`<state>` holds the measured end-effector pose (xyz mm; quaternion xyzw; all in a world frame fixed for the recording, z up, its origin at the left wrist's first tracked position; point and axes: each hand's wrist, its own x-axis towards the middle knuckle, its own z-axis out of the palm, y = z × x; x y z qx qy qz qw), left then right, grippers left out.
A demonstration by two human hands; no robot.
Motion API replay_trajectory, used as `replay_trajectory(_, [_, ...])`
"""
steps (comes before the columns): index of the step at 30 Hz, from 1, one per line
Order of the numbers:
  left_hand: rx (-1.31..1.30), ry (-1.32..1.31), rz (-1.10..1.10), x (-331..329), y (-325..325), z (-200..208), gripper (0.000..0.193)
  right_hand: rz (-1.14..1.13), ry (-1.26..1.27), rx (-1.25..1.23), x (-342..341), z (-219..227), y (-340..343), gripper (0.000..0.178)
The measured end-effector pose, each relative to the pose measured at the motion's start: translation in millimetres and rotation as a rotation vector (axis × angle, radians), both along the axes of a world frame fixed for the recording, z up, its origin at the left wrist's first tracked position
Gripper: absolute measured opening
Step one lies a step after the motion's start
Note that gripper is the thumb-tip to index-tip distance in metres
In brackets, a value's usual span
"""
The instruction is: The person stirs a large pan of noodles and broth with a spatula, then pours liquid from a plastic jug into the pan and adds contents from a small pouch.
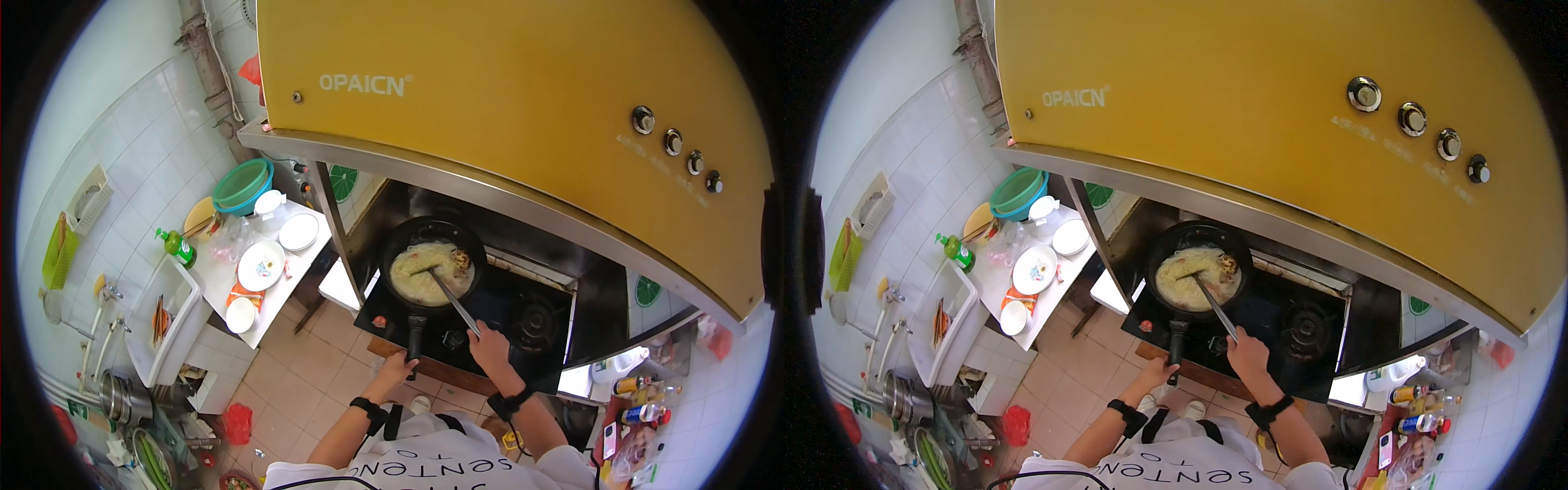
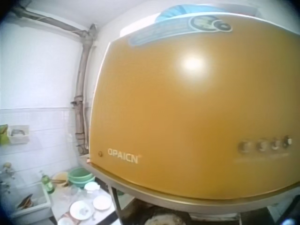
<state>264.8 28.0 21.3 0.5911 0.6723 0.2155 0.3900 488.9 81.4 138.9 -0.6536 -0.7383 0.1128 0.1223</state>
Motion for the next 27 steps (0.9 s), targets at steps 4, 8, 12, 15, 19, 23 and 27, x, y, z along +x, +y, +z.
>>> replay_trajectory(4, [-0.04, -0.016, -0.013, -3, 0, -7, 0.034, 0.026, -0.006, 0.032, 23, 17, -30, 0.029])
replay_trajectory(8, [-0.042, -0.051, -0.028, 1, -1, 8, 0.031, 0.013, -0.013, -0.01, 40, 42, -43, 0.028])
replay_trajectory(12, [-0.039, 0.0, -0.043, 0, 0, 13, 0.031, 0.011, -0.009, 0.039, 51, 66, -43, 0.026])
replay_trajectory(15, [-0.045, -0.034, -0.056, -1, 0, 15, 0.032, -0.018, 0.068, 0.119, 55, 85, -37, 0.023])
replay_trajectory(19, [-0.021, -0.012, -0.057, -4, -1, 10, 0.033, -0.032, 0.14, 0.17, 47, 103, -26, 0.021])
replay_trajectory(23, [0.012, -0.033, -0.047, 0, -1, 18, 0.033, -0.03, 0.134, 0.252, 22, 88, -2, 0.024])
replay_trajectory(27, [-0.014, -0.036, -0.045, 0, 0, 18, 0.033, 0.003, 0.165, 0.306, -2, 46, 19, 0.027])
